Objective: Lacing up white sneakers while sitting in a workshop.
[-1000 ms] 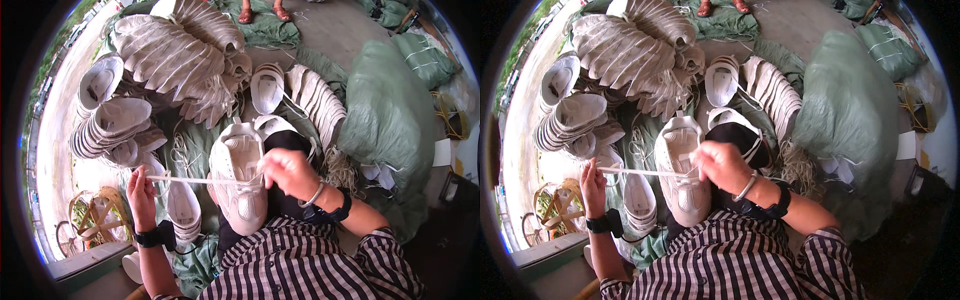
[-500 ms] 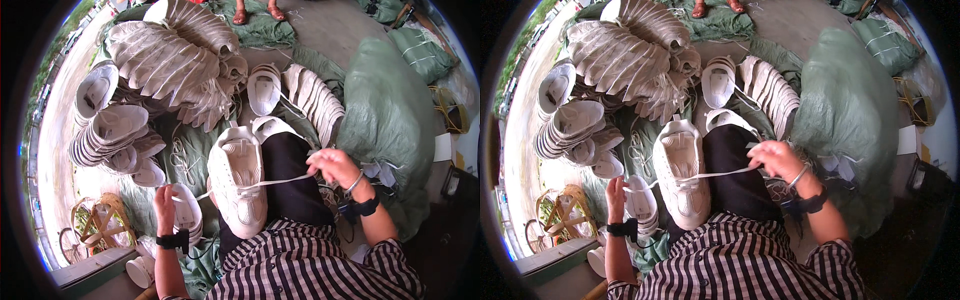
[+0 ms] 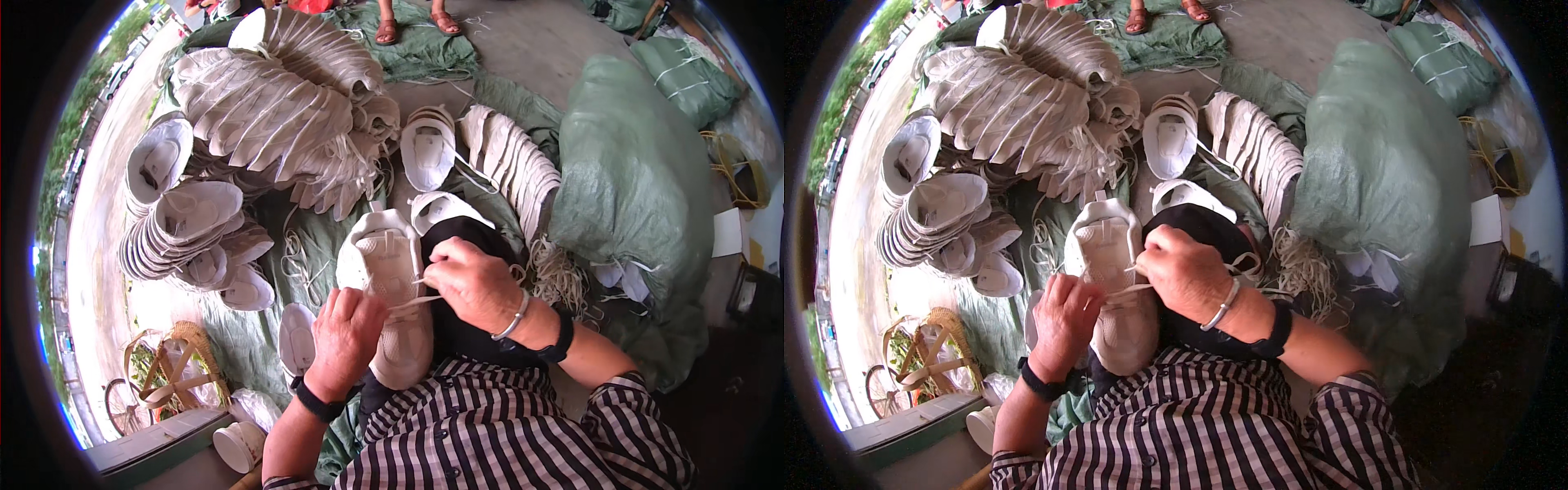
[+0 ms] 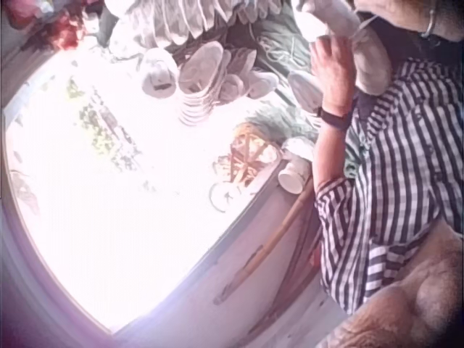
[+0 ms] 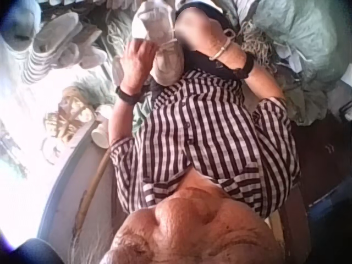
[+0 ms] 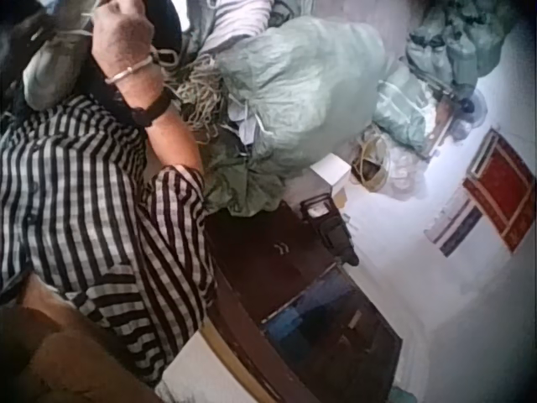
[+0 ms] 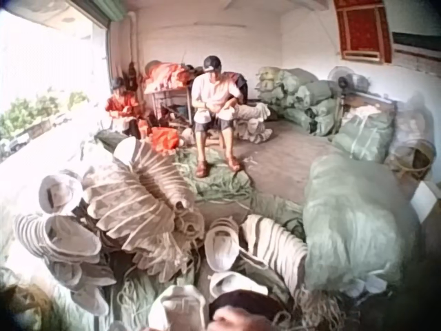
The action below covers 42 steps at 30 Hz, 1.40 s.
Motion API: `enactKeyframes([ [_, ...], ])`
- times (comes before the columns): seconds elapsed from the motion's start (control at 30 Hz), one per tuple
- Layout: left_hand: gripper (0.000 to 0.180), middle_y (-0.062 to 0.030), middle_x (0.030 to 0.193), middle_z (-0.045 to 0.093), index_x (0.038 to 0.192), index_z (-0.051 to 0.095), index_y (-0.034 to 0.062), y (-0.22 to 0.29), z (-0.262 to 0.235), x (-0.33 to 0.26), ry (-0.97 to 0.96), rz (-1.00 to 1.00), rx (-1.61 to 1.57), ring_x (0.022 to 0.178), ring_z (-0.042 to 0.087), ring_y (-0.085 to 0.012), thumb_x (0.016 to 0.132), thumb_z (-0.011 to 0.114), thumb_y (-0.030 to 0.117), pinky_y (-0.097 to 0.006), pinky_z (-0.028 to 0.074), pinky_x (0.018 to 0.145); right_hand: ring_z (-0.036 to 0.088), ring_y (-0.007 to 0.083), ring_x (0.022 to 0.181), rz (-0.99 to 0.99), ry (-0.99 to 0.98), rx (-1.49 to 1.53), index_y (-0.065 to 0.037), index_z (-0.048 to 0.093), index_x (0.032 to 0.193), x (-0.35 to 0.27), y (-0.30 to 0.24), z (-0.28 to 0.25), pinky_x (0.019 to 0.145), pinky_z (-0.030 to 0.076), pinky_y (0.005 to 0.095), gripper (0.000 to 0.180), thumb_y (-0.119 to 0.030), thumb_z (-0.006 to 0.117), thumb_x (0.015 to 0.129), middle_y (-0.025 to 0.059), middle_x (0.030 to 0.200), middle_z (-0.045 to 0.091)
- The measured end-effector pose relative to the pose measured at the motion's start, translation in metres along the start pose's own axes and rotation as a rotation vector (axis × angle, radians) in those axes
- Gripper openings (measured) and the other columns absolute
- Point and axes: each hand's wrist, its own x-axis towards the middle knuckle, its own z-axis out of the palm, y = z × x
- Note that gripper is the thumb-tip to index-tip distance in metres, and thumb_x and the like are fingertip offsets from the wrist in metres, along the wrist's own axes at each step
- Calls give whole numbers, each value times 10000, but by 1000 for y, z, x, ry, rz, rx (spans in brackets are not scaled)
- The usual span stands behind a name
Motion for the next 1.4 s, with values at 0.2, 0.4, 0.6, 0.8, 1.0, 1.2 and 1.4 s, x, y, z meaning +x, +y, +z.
enactKeyframes([
  [0.2,104,-47,803,589,954,581,29,-21,25,-30,218,-306,-475,627,520,-119,898,498,59,-242,425,596,605,268,649,157,-181,-20,-83,583,825,-24,3,19,564,501,351,37,-98,602,797,86,683,579],
  [0.4,380,-57,839,642,1311,383,13,-7,16,-27,228,-587,-963,659,529,-65,946,443,102,-206,452,680,609,294,590,256,-167,12,-87,573,796,-35,4,19,510,485,373,57,-132,604,811,103,636,595],
  [0.6,167,-45,823,642,961,557,9,-21,17,-41,79,-768,-1229,679,550,-69,931,515,168,-200,451,641,604,291,571,233,-117,1,-80,554,756,-31,-3,24,492,474,371,97,-143,603,810,104,624,590],
  [0.8,179,26,727,590,866,600,46,-22,22,-43,-30,-748,-1261,544,393,-14,914,548,210,-164,309,496,618,311,585,235,-256,-118,-58,534,717,-20,-6,28,518,489,401,85,-108,537,785,130,621,598],
  [1.0,133,8,804,631,855,626,13,-18,22,-41,20,-829,-1296,720,528,-38,891,567,127,-177,409,670,599,311,555,274,-224,110,-48,569,769,-24,4,36,503,473,396,102,-114,538,839,138,600,588],
  [1.2,173,23,752,598,863,607,39,-9,28,-35,121,-792,-1310,627,446,-24,899,567,203,-170,342,579,632,232,591,345,-417,303,-11,578,864,-15,6,17,537,485,322,114,-85,493,873,120,652,620],
  [1.4,171,15,776,604,800,569,43,-10,28,-34,159,-814,-1318,671,494,-41,898,568,183,-175,381,641,633,255,601,337,-394,268,-17,579,868,-19,5,22,548,489,330,93,-67,503,849,124,650,614],
])
